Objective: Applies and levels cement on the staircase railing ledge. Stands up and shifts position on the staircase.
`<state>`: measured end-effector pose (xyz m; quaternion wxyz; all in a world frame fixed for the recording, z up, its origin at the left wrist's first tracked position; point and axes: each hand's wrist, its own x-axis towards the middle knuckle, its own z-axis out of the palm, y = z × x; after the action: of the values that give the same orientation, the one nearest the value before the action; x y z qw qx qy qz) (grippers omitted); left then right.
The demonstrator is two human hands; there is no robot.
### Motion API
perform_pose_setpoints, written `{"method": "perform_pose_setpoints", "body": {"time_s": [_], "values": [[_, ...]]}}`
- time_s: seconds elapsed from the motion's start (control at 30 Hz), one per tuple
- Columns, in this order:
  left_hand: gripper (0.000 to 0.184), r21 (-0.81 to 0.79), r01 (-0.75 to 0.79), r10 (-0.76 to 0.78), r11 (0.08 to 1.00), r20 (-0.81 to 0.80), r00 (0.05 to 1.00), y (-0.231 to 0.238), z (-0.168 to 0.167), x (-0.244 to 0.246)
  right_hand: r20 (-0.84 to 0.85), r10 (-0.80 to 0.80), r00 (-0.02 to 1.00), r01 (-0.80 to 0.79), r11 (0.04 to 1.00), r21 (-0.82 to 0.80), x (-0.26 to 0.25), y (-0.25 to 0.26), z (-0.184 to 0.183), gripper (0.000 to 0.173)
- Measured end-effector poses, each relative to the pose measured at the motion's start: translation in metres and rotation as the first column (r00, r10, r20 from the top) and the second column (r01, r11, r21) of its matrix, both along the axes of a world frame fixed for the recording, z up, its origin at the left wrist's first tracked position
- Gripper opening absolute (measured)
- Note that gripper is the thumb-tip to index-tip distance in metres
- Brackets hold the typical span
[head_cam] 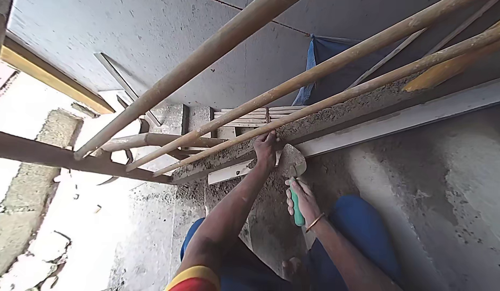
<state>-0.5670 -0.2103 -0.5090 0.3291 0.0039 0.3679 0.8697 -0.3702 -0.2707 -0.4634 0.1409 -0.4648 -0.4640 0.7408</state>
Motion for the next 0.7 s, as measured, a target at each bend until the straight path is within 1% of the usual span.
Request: {"method": "perform_pose_setpoints", "body": {"time_s": [0.1,0.2,0.33,0.47,0.57,0.63,0.7], "values": [[0.004,0.019,-0.008,0.008,1.000,-0.018,1.000,0.000,0.000,0.001,0.035,-0.063,0.997,0.060,0.995,0.079,-0.001,0.025,0.011,0.038],[0.005,0.025,-0.004,0.005,1.000,-0.019,1.000,0.000,0.001,0.002,0.095,-0.077,0.992,0.065,0.989,0.129,-0.002,0.041,0.018,0.039],[0.006,0.013,-0.004,0.004,1.000,-0.025,1.000,-0.001,0.003,0.002,0.161,-0.029,0.986,0.009,0.992,0.124,-0.005,0.046,0.017,0.039],[0.006,0.008,0.000,0.000,1.000,-0.027,1.000,-0.002,0.002,0.002,0.185,-0.010,0.983,-0.011,0.993,0.114,-0.012,0.048,0.016,0.038],[0.006,-0.009,-0.008,0.007,1.000,-0.024,1.000,-0.001,0.002,0.002,0.207,0.033,0.978,-0.057,0.992,0.113,-0.021,0.050,0.011,0.037],[0.005,-0.009,-0.013,0.013,1.000,-0.008,1.000,-0.002,0.004,0.003,0.226,0.061,0.972,-0.085,0.992,0.097,-0.028,0.049,0.009,0.036],[0.005,-0.016,-0.016,0.017,1.000,0.006,1.000,-0.002,0.008,0.004,0.221,0.065,0.973,-0.081,0.995,0.064,-0.032,0.048,0.010,0.035]]}}
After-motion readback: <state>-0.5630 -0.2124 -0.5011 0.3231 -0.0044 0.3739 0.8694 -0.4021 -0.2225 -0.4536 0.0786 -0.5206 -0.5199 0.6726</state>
